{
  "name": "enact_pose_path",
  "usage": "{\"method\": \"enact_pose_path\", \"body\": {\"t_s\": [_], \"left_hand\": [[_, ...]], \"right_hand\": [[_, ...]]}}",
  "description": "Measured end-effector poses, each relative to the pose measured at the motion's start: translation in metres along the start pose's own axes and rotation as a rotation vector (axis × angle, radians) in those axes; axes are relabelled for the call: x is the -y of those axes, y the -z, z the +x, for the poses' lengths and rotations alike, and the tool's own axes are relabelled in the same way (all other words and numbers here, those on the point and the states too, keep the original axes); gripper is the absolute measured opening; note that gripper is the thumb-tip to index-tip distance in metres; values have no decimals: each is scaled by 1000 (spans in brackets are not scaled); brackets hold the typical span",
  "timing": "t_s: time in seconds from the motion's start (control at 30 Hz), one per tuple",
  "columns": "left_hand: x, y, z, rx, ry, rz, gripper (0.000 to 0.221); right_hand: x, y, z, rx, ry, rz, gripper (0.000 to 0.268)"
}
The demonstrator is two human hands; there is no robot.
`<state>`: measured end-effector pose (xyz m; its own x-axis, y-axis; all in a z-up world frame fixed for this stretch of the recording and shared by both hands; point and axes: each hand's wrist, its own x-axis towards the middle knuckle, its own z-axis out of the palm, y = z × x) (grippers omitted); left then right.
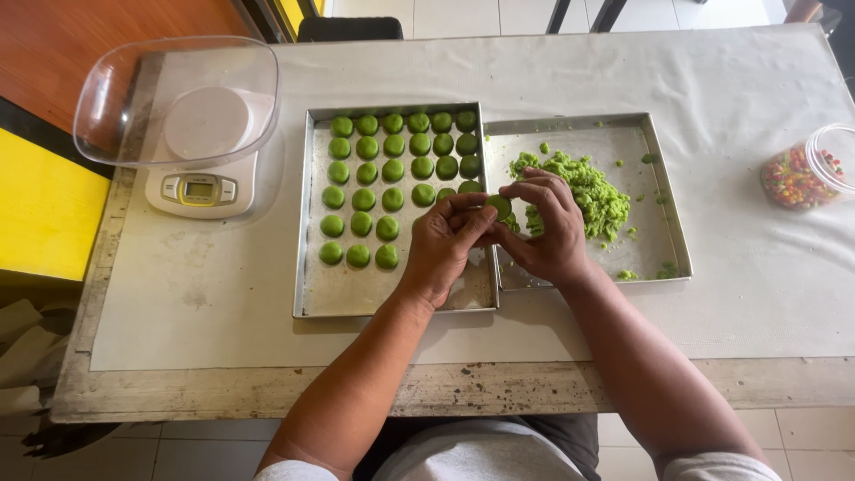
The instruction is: Shaping green dough into small uniform balls and arranging them in rows on a baking tray.
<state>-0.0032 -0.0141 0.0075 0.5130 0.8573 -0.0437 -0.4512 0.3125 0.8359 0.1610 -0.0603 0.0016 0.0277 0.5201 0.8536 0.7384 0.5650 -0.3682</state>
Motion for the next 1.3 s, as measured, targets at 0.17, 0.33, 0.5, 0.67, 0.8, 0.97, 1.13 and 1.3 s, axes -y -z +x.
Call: {"method": "enact_pose_path", "body": {"t_s": [0.17, 0.33, 0.5, 0.67, 0.8, 0.97, 1.13, 1.3], "left_hand": [[-3, 0, 1, -30, -48, 20, 36], [-17, -1, 1, -81, -111, 84, 37], [-15, -1, 1, -176, -131, 126, 38], [-11, -2, 1, -165, -123, 140, 38], [-2, 5, 4, -144, -110, 158, 36], [-12, 2, 2, -126, -79, 116, 40], [-35, 5, 4, -129, -107, 37, 37], [-77, 33, 3, -390, -358, -64, 40]], "right_hand": [[6, -1, 3, 9, -35, 28, 45], [6, -2, 2, 11, -77, 53, 41], [5, 4, 1, -4, -129, 27, 32], [13, 4, 5, 4, -144, 42, 32], [20, 5, 11, -22, -141, 145, 30], [-31, 37, -10, -554, -139, 61, 87], [-44, 64, -16, -798, -254, -14, 68], [-33, 50, -10, -147, -315, -237, 56]]}}
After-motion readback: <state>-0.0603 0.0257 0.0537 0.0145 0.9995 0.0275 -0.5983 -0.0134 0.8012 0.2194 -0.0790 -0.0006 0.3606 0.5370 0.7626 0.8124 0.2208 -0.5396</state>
